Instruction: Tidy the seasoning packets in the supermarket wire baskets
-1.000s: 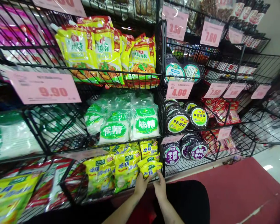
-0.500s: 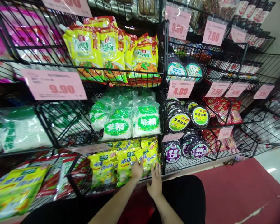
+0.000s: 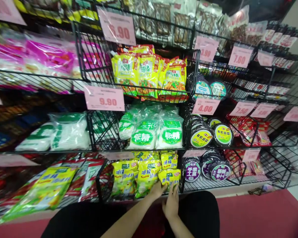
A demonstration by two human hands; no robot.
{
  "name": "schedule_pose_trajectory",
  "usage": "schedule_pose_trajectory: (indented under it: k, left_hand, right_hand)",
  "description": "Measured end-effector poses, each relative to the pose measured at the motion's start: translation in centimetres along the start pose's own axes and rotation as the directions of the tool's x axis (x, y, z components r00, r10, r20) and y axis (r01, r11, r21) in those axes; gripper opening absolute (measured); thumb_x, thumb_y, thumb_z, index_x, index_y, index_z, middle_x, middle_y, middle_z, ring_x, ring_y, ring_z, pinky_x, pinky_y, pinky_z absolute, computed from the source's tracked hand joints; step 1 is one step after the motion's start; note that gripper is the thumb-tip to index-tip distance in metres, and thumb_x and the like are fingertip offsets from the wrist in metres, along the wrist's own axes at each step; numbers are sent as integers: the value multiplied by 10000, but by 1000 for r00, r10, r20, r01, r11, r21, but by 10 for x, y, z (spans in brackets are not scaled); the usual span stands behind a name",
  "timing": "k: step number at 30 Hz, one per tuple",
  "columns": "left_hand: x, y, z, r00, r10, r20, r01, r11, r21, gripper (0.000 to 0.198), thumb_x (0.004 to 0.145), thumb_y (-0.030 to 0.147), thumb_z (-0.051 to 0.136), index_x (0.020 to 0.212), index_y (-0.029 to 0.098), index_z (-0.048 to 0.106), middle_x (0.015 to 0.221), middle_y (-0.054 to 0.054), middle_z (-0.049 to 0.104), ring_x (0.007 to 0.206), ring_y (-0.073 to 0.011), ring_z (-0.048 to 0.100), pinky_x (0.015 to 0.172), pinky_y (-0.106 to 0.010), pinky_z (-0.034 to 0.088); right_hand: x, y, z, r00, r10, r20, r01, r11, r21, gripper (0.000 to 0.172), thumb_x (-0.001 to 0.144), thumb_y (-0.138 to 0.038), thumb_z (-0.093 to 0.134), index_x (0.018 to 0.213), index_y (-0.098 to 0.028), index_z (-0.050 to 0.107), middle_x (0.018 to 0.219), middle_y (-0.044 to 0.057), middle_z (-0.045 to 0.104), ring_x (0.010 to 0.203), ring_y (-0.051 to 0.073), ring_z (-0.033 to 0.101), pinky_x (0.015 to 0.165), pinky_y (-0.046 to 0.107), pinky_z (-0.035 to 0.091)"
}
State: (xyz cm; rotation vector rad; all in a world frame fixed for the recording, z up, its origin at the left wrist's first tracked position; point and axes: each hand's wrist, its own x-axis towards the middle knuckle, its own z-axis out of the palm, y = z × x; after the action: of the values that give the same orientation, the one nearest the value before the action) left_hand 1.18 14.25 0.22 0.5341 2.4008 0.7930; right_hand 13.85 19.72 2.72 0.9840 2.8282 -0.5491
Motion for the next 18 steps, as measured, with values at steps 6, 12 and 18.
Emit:
schedule_pose_trajectory:
  k: [6,12,18]
  left_hand:
    - [-8,-58,-67,884,27,-467,-72,994,-80,358,963,229,382,1191,134,640,1218,-135,696,1152,-207,656,1032,-316,491]
    - [55,-94,-151,778,-72,-624,61,997,-40,355,926,244,422,1141,79,651,1161,-206,673,1182,-308,619,1052,-418,465]
    - [89,-109,-178,823,-58,-566,64,998,-10,181,826,265,601,845,116,702,978,-184,718,1139,-356,638,1053,-446,445]
  right_hand:
    - [-31,13,44,955,-236,-181,242,970,9,1079,696,41,468,1663,-209,58,1719,39,-81,1578,321,-42,1253,496,279]
    - [-8,-18,37,907,-417,-56,413,908,-69,1083,664,78,426,1654,-245,127,1706,41,-70,1580,293,-8,1268,489,239]
    - [25,-25,60,769,-628,122,636,771,-39,1066,726,-45,628,1638,-381,191,1697,71,39,1549,369,184,1165,572,386]
